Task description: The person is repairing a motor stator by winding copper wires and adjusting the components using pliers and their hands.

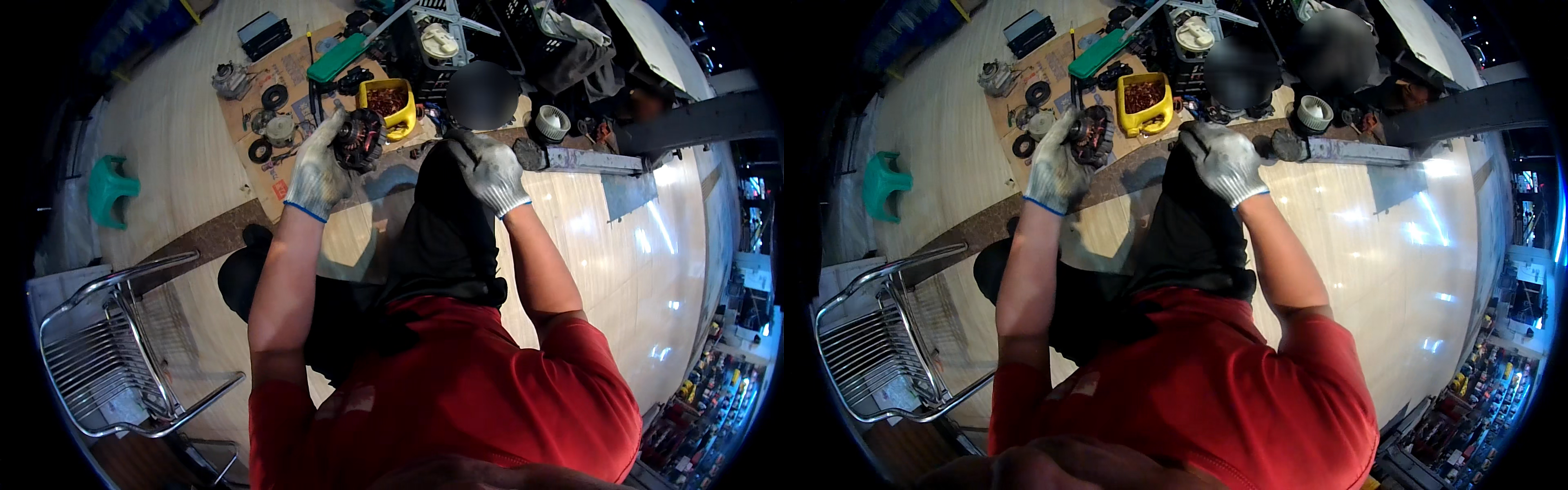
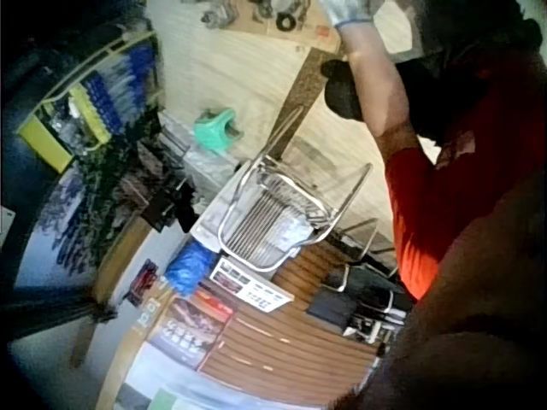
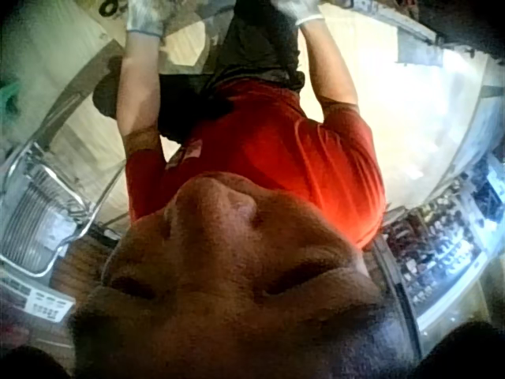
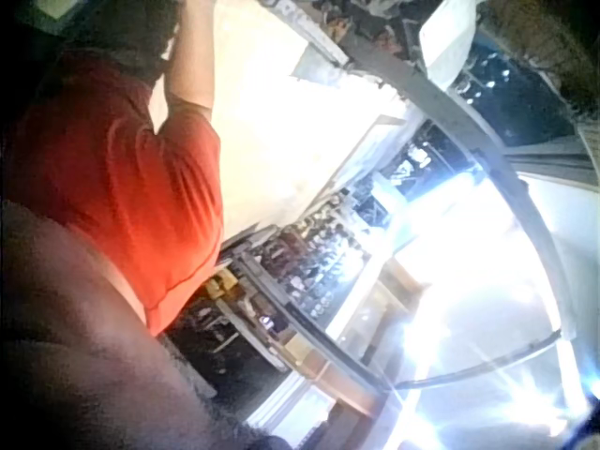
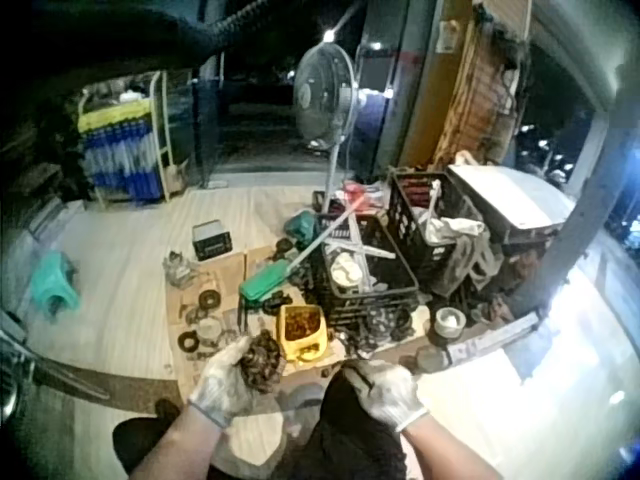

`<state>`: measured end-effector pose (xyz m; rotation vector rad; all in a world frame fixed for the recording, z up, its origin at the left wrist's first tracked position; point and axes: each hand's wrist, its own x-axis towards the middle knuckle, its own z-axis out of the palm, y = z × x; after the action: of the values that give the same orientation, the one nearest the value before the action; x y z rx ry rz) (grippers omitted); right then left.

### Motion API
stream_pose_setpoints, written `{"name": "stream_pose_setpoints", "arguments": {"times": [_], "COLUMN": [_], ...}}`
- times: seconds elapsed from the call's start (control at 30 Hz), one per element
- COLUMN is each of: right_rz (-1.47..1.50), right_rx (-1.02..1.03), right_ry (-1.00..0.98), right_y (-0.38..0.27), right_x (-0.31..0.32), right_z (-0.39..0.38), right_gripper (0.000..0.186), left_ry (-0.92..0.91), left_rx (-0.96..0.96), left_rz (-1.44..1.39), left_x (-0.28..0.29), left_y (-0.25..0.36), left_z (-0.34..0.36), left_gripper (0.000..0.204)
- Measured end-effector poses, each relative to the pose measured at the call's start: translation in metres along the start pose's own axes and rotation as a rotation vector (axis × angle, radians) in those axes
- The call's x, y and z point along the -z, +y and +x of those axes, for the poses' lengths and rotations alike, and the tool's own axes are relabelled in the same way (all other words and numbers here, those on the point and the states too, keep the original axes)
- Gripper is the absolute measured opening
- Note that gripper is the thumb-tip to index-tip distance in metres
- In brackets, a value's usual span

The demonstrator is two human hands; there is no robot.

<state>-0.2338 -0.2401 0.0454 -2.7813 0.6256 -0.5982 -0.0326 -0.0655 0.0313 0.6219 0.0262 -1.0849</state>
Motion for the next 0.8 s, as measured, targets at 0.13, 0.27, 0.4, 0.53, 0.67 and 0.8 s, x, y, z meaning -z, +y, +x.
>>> {"name": "stream_pose_setpoints", "arguments": {"times": [0.13, 0.27, 0.4, 0.53, 0.67, 0.8], "right_rz": [-0.014, -0.084, -0.11, -0.18, -0.198, -0.121], "right_rx": [-0.017, 0.025, 0.05, 0.067, 0.211, 0.168], "right_ry": [0.056, 0.151, 0.113, 0.024, -0.106, -0.183], "right_y": [0.015, 0.023, 0.01, -0.014, -0.04, -0.039], "right_x": [0.007, 0.021, 0.041, 0.053, 0.052, 0.027], "right_z": [0.004, 0.011, 0.013, 0.002, -0.03, -0.059], "right_gripper": [0.03, 0.03, 0.028, 0.028, 0.024, 0.024], "left_ry": [-0.011, 0.079, 0.193, 0.288, 0.459, 0.528], "left_rx": [-0.005, -0.08, -0.2, -0.323, -0.315, -0.323], "left_rz": [0.093, 0.224, 0.648, 0.742, 0.472, 0.121], "left_x": [-0.006, -0.008, -0.02, 0.024, 0.025, 0.01], "left_y": [-0.006, -0.013, -0.013, -0.018, -0.015, -0.009], "left_z": [-0.003, 0.001, -0.002, 0.022, 0.031, 0.029], "left_gripper": [0.027, 0.03, 0.033, 0.036, 0.035, 0.026]}}
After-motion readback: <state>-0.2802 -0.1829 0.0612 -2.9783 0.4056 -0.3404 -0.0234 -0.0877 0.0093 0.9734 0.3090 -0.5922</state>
